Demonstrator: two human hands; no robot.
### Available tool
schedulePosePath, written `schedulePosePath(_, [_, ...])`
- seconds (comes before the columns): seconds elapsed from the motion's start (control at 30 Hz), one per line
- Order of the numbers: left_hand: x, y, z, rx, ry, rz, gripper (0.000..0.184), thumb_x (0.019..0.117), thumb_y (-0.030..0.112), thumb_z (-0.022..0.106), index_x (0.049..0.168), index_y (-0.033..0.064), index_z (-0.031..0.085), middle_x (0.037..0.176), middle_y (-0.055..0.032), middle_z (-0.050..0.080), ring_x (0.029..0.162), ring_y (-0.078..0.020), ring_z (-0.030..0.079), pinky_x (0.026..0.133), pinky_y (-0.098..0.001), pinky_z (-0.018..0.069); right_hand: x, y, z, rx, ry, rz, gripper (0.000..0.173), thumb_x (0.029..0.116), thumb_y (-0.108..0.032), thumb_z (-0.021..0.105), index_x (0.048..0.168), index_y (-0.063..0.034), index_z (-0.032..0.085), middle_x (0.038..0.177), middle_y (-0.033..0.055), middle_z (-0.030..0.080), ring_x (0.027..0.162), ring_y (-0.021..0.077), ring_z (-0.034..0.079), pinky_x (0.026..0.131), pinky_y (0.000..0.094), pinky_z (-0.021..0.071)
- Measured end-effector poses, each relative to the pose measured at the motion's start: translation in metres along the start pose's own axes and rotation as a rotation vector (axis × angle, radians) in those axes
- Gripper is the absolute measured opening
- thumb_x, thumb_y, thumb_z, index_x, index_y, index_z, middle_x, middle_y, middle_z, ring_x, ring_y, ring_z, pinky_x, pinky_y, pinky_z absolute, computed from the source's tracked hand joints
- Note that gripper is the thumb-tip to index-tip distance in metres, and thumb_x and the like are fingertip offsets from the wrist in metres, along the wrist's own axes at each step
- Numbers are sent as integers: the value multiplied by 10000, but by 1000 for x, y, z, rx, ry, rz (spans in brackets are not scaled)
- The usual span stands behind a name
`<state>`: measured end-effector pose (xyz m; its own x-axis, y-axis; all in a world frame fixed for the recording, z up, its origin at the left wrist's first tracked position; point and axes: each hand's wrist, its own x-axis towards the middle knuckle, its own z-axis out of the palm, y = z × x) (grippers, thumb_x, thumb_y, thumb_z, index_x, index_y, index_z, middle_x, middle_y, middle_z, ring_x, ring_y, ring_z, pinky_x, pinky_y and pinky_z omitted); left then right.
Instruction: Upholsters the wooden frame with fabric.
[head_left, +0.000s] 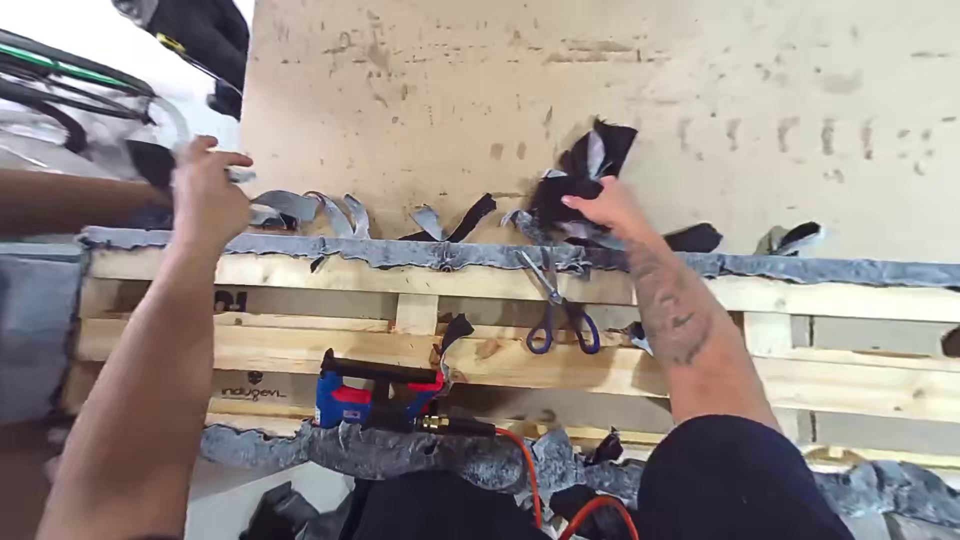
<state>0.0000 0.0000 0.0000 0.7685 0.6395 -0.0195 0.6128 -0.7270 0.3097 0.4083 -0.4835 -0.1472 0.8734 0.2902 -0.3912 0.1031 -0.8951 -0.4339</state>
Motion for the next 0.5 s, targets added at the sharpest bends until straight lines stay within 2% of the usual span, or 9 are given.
schedulePosePath(0.03, [20, -13, 25, 49, -98, -129, 468, 932, 36, 592, 1399, 20, 565, 1595, -342, 287, 1382, -596, 384, 1036, -786, 377, -4, -18, 9, -18, -46, 0, 1106, 750, -751, 742, 1529, -47, 396, 1350, 349, 564, 1248, 526, 556, 996, 739, 435])
schedulePosePath(0.1, [46, -61, 73, 88, -234, -348, 666, 1013, 432, 546, 1532, 40, 406, 1593, -392, 234, 1387, -643, 341, 1022, -828, 343, -10, -51, 23, -84, -113, -4, 1252, 722, -888, 622, 1556, -7, 315, 1359, 379, 542, 1255, 554, 543, 987, 745, 435])
schedulePosePath(0.13, [53, -80, 91, 73, -270, -439, 838, 976, 636, 519, 1577, 76, 353, 1587, -390, 259, 1404, -628, 333, 1048, -820, 316, -12, -66, 32, -108, -143, -4, 1315, 704, -926, 585, 1562, 21, 275, 1356, 400, 530, 1254, 570, 537, 980, 750, 435])
schedulePosePath(0.2, [72, -87, 116, 17, -345, -508, 1033, 864, 838, 491, 1636, 198, 242, 1563, -363, 341, 1417, -575, 363, 1079, -781, 326, -14, -89, 46, -132, -196, 4, 1379, 689, -947, 565, 1569, 54, 211, 1348, 423, 517, 1248, 578, 535, 971, 749, 442])
schedulePosePath(0.27, [78, -62, 138, -44, -428, -515, 1074, 806, 905, 476, 1642, 294, 194, 1596, -341, 297, 1431, -566, 345, 1072, -767, 355, -26, -110, 64, -151, -251, -19, 1321, 744, -897, 581, 1552, 79, 210, 1291, 426, 547, 1199, 576, 568, 942, 739, 464])
schedulePosePath(0.33, [73, -24, 152, -9, -524, -449, 1154, 761, 936, 482, 1653, 288, 144, 1615, -384, 190, 1435, -622, 279, 1055, -801, 326, -41, -134, 81, -182, -301, -89, 1210, 798, -827, 614, 1491, 102, 266, 1177, 399, 600, 1108, 554, 622, 883, 712, 501])
schedulePosePath(0.37, [69, 1, 154, -47, -582, -406, 1118, 790, 934, 435, 1650, 269, 171, 1609, -370, 234, 1427, -605, 315, 1042, -802, 342, -47, -148, 87, -196, -342, -115, 1176, 811, -806, 625, 1470, 108, 287, 1158, 393, 605, 1093, 549, 628, 872, 708, 505])
schedulePosePath(0.43, [58, 47, 154, -246, -734, -358, 979, 887, 894, 263, 1625, 250, 269, 1583, -205, 409, 1403, -414, 469, 1042, -709, 440, -54, -180, 99, -220, -455, -141, 1172, 821, -778, 647, 1469, 133, 294, 1202, 403, 587, 1132, 553, 609, 903, 711, 492])
schedulePosePath(0.5, [50, 85, 155, -405, -855, -337, 996, 907, 875, 219, 1611, 177, 312, 1587, -160, 426, 1435, -344, 451, 1102, -678, 404, -57, -212, 114, -214, -545, -150, 1124, 829, -750, 665, 1436, 139, 343, 1222, 382, 591, 1133, 523, 620, 908, 699, 496])
